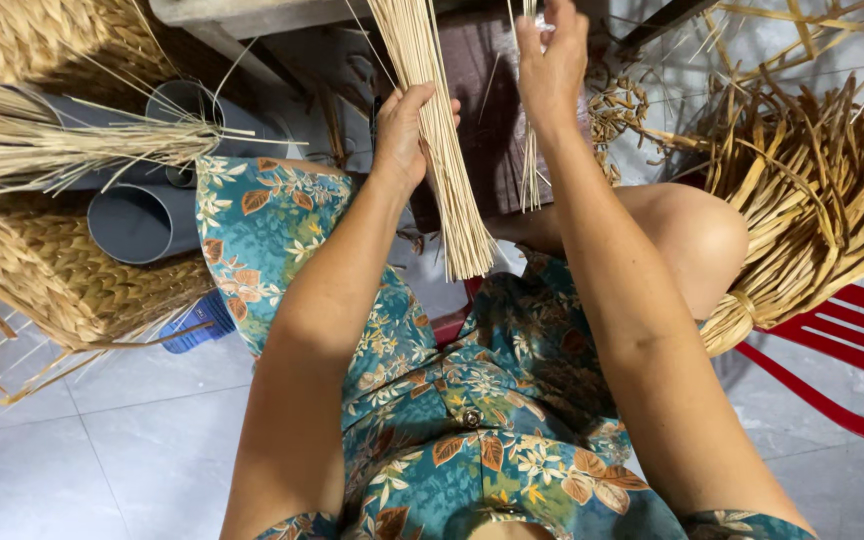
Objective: The person sits on a low stool and processes bundles of dried palm midribs on their lap. They sort and align the sticks, trim the ends with scissors, and sharpen the tips of individual sticks by shaving them with a knife.
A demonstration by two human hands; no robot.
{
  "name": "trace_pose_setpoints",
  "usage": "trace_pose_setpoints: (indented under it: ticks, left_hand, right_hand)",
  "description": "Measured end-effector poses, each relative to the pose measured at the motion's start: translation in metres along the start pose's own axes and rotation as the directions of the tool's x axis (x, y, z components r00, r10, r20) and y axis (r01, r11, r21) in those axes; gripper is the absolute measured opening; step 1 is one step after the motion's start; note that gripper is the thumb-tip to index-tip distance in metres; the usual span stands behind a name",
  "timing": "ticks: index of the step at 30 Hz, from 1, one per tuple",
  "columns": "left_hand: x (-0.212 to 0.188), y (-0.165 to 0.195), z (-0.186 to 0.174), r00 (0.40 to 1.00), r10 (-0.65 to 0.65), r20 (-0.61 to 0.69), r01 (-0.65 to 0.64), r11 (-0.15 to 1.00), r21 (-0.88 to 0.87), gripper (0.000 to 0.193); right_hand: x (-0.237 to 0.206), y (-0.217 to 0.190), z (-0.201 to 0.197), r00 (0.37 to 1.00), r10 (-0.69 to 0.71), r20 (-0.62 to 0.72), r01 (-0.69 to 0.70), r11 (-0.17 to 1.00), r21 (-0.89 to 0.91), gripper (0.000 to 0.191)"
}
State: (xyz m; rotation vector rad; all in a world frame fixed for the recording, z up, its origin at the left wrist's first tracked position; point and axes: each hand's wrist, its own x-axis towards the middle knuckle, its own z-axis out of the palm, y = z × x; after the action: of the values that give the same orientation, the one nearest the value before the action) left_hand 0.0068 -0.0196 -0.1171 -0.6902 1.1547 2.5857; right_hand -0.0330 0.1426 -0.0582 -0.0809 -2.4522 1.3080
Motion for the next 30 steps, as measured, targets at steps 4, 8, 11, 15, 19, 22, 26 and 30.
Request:
trace_pose_setpoints:
  ticks: [4,8,11,15,19,22,26,30]
  left_hand:
    - [0.004,-0.004,-0.007,0.999,0.033,0.000,-0.033,0.998,0.045,0.025]
    - [0.001,-0.005,-0.009,0.997,0.070,0.019,-0.071,0.992,0.107,0.032]
    - [-0.001,-0.004,-0.009,0.998,0.065,0.002,-0.065,0.993,0.097,0.032]
    - [0.000,-0.006,-0.010,1.000,0.026,-0.016,-0.026,0.999,0.033,0.027]
    - [0.002,-0.008,-0.012,0.999,0.042,-0.007,-0.042,0.999,0.021,0.027]
    - [0.001,-0.009,-0.014,0.990,0.102,-0.099,-0.069,0.955,0.289,0.031]
    - [-0.001,-0.008,-0.012,0.992,0.055,-0.110,-0.029,0.974,0.225,0.033]
    - [-0.001,-0.009,-0.008,0.996,0.086,0.002,-0.085,0.983,0.166,0.035]
  right_hand:
    - [-0.023,-0.017,0.001,0.968,-0.033,0.248,-0.009,0.986,0.169,0.023]
    - [-0.040,-0.024,0.007,0.849,0.102,0.518,-0.210,0.965,0.155,0.026]
    - [-0.039,-0.017,0.009,0.787,0.216,0.578,-0.397,0.894,0.206,0.021]
    - [-0.035,-0.009,0.009,0.684,0.354,0.638,-0.641,0.710,0.293,0.013]
    - [-0.041,-0.009,0.011,0.738,0.275,0.617,-0.519,0.815,0.258,0.014]
    - [-0.043,-0.007,0.013,0.778,0.158,0.608,-0.427,0.843,0.327,0.014]
    - [-0.036,-0.004,0.011,0.715,0.269,0.646,-0.584,0.737,0.340,0.014]
    - [-0.036,-0.006,0.009,0.679,0.329,0.656,-0.634,0.714,0.299,0.015]
